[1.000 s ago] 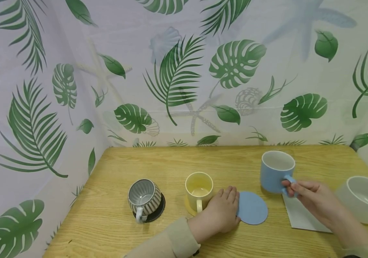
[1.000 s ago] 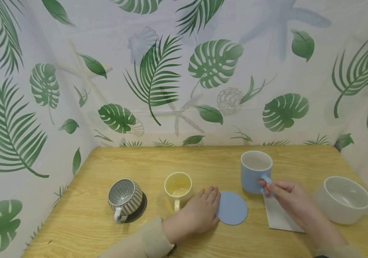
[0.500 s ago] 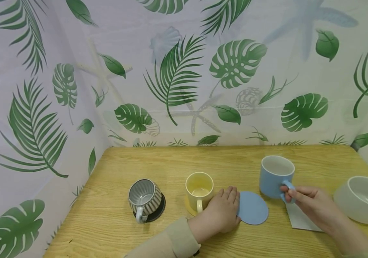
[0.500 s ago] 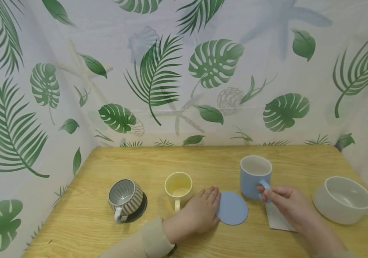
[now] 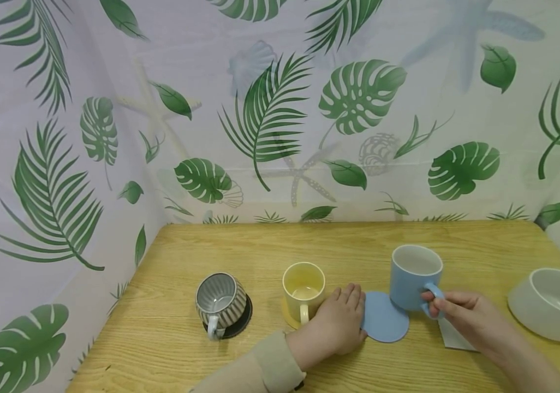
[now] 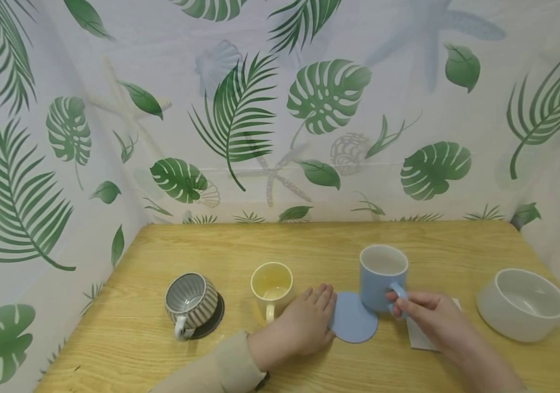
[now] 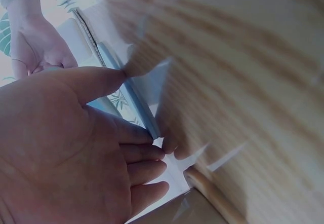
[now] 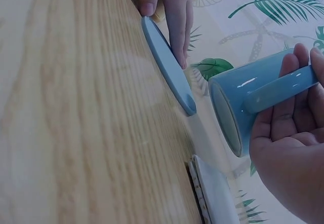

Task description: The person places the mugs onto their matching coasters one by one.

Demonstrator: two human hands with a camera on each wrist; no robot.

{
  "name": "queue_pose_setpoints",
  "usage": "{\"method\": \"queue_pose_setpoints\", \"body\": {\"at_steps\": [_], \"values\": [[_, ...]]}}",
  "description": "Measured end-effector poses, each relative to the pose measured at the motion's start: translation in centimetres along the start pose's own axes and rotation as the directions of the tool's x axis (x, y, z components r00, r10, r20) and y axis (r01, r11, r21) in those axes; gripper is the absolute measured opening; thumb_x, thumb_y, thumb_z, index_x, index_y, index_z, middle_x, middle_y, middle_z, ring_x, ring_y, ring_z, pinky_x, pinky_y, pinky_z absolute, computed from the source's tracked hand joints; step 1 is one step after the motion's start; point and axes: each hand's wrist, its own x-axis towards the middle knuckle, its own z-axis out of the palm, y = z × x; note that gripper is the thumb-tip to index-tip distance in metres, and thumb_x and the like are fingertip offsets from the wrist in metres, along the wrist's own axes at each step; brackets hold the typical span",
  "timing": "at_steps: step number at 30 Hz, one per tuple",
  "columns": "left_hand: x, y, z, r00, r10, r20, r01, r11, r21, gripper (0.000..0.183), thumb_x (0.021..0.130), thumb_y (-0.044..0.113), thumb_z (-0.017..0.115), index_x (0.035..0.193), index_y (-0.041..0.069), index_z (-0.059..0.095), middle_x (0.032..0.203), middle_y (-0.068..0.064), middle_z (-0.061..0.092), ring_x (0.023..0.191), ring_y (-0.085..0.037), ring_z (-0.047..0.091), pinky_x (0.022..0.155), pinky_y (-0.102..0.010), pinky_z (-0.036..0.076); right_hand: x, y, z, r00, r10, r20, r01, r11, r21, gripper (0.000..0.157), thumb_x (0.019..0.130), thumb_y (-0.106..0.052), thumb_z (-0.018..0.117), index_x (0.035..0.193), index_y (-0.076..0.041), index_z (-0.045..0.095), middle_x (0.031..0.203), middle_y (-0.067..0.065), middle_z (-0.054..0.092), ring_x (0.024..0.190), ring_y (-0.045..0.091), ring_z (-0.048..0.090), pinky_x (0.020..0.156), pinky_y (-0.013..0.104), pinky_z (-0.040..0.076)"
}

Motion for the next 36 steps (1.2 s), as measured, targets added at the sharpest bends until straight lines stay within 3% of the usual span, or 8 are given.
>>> {"method": "queue_pose_setpoints", "body": {"at_steps": [11, 16, 36], "values": [[0.2, 0.1, 0.1, 1.0, -0.005, 0.001, 0.005, 1.0, 0.006, 0.074, 0.109, 0.062, 0.038, 0.17, 0.021, 0.027, 0.178, 0.004, 0.024, 0.165, -0.012, 0.022, 0.133, -0.028, 0.027, 0.1, 0.1, 0.9, 0.998, 0.0, 0.065, 0.001, 1.0, -0.018, 0.041, 0.112, 0.002, 0.044, 0.111, -0.01, 0.083, 0.118, -0.011, 0.078, 0.12, 0.0, 0.063, 0.097, 0.013, 0.05], [0.2, 0.1, 0.0, 1.0, -0.008, 0.001, 0.008, 1.0, 0.003, 0.075, 0.109, 0.063, 0.039, 0.17, 0.021, 0.027, 0.178, 0.004, 0.024, 0.165, -0.012, 0.022, 0.133, -0.028, 0.027, 0.1, 0.1, 1.3, 0.997, 0.061, 0.054, -0.058, 0.997, -0.044, 0.039, 0.113, -0.004, 0.046, 0.111, -0.012, 0.083, 0.12, -0.015, 0.077, 0.121, -0.003, 0.061, 0.095, 0.012, 0.049], [0.0, 0.0, -0.1, 1.0, -0.011, -0.002, 0.011, 1.0, 0.002, 0.074, 0.109, 0.063, 0.04, 0.169, 0.021, 0.029, 0.177, 0.004, 0.026, 0.164, -0.012, 0.024, 0.132, -0.027, 0.027, 0.8, 0.9, 3.3, 0.997, 0.062, 0.04, -0.061, 0.998, -0.013, 0.037, 0.112, -0.004, 0.049, 0.113, -0.017, 0.084, 0.114, -0.015, 0.08, 0.117, -0.003, 0.064, 0.097, 0.013, 0.049]]}}
